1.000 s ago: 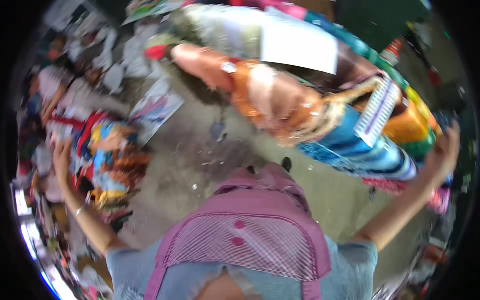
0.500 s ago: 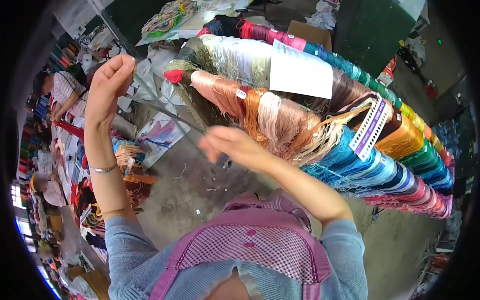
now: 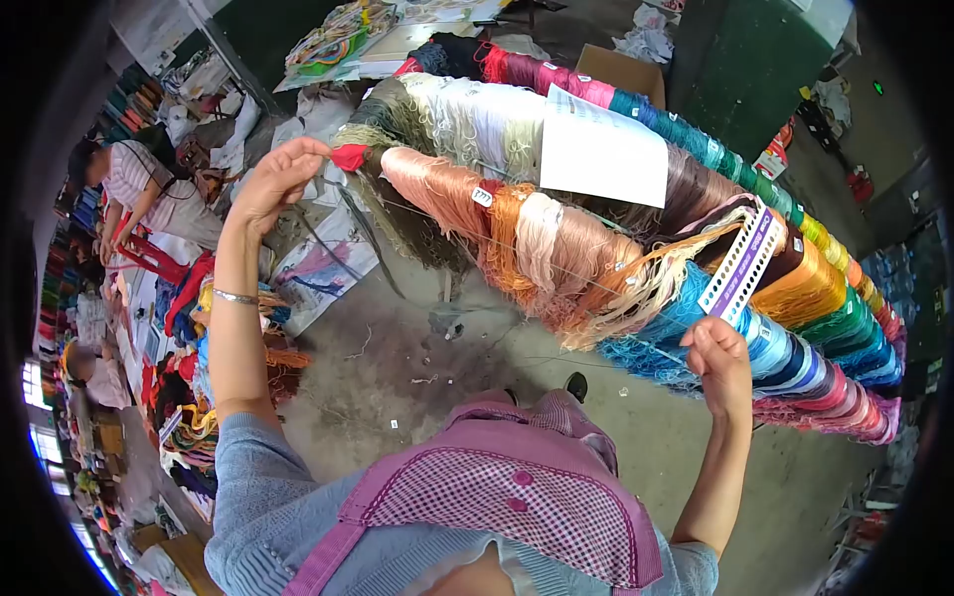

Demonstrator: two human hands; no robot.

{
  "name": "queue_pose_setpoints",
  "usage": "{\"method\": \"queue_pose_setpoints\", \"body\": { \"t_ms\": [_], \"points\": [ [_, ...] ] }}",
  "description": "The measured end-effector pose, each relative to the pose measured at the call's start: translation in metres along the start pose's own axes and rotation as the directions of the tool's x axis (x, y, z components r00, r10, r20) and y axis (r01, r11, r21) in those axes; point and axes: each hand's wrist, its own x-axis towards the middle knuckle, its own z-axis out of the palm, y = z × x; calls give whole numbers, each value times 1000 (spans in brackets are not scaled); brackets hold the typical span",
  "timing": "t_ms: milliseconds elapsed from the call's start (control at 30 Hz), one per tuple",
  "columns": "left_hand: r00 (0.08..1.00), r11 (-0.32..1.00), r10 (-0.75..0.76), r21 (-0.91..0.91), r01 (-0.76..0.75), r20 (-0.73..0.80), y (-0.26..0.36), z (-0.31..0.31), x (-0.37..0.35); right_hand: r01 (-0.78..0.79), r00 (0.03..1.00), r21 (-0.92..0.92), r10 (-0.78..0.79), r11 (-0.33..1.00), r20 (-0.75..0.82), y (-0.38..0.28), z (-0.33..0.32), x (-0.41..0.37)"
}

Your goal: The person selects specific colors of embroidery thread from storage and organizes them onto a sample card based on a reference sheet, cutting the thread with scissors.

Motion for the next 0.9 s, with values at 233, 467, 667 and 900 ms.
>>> {"method": "queue_pose_setpoints", "body": {
  "t_ms": [233, 467, 667, 900],
  "points": [
    [972, 945, 198, 237, -224, 128, -5, 48, 13, 173, 961, 40, -159, 984, -228, -7, -38, -11],
    [935, 801, 255, 487, -348, 248, -27, 80, 17, 225, 838, -229, -308, 947, -451, -5, -71, -7],
    [915, 977, 144, 91, -191, 377, -14, 148, 0, 129, 913, -317, -237, 940, -331, -14, 19, 12],
    [895, 821, 170, -562, 103, 412, 11, 217, -7, 268, 962, -230, -248, 935, 115, -6, 141, 48]
  ]
}}
